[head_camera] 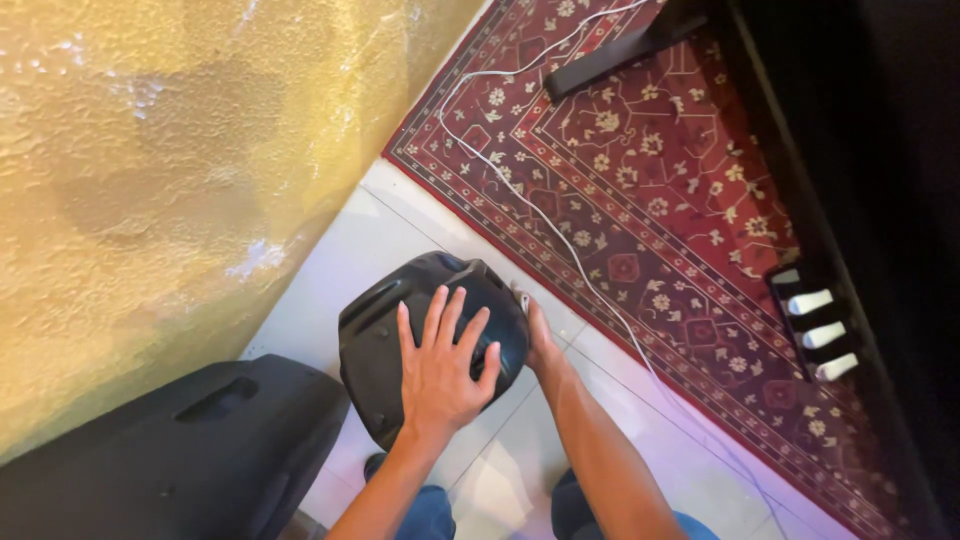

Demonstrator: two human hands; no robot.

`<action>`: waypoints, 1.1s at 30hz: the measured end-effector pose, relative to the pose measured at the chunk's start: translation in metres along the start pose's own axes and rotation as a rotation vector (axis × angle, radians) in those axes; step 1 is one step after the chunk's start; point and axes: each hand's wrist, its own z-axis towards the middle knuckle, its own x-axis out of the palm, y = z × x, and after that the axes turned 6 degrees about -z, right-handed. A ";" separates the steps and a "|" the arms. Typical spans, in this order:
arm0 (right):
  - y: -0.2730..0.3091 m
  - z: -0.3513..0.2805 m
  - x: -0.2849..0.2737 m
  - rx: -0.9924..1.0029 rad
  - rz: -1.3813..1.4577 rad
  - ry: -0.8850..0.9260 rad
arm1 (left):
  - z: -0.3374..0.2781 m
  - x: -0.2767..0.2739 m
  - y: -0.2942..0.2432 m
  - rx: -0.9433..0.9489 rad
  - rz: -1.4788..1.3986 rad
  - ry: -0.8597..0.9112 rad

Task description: Cleaning a large speaker with a cloth and then moving it to a different position.

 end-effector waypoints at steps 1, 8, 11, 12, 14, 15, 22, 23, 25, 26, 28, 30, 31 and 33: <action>0.000 0.009 -0.010 0.004 0.001 0.002 | 0.001 0.001 0.000 -0.003 0.004 0.001; 0.004 0.020 -0.016 0.006 -0.085 -0.010 | 0.001 0.005 0.004 -0.001 -0.018 -0.011; 0.006 0.001 -0.002 -0.043 -0.115 -0.042 | 0.003 0.003 0.005 -0.007 -0.031 0.001; 0.005 -0.008 0.007 -0.070 -0.138 -0.065 | 0.003 0.000 0.005 -0.014 -0.031 0.008; -0.001 -0.030 0.014 -0.130 -0.170 -0.111 | 0.001 0.001 0.004 -0.026 -0.037 0.026; 0.000 -0.040 0.019 -0.207 -0.208 -0.138 | 0.002 0.001 0.003 -0.021 -0.035 0.026; -0.010 -0.161 0.127 -0.405 -0.586 -0.352 | -0.004 0.014 0.012 0.009 0.009 0.022; -0.021 -0.162 0.128 -0.442 -0.746 -0.456 | -0.008 0.018 0.020 0.029 0.019 0.041; -0.037 -0.168 0.130 -0.469 -0.912 -0.560 | -0.009 0.012 0.028 0.042 0.026 0.063; -0.042 -0.171 0.131 -0.554 -0.924 -0.568 | -0.006 0.002 0.029 0.017 0.038 0.088; -0.050 -0.171 0.143 -0.639 -0.937 -0.568 | -0.001 -0.023 0.045 -0.011 0.054 0.109; -0.046 -0.178 0.163 -0.606 -0.666 -0.512 | 0.007 -0.051 0.059 -0.183 0.058 0.110; -0.050 -0.177 0.155 -0.601 -0.667 -0.520 | 0.002 -0.053 0.071 -0.185 0.053 0.117; -0.052 -0.170 0.141 -0.604 -0.611 -0.494 | -0.005 -0.057 0.096 -0.327 -0.135 0.145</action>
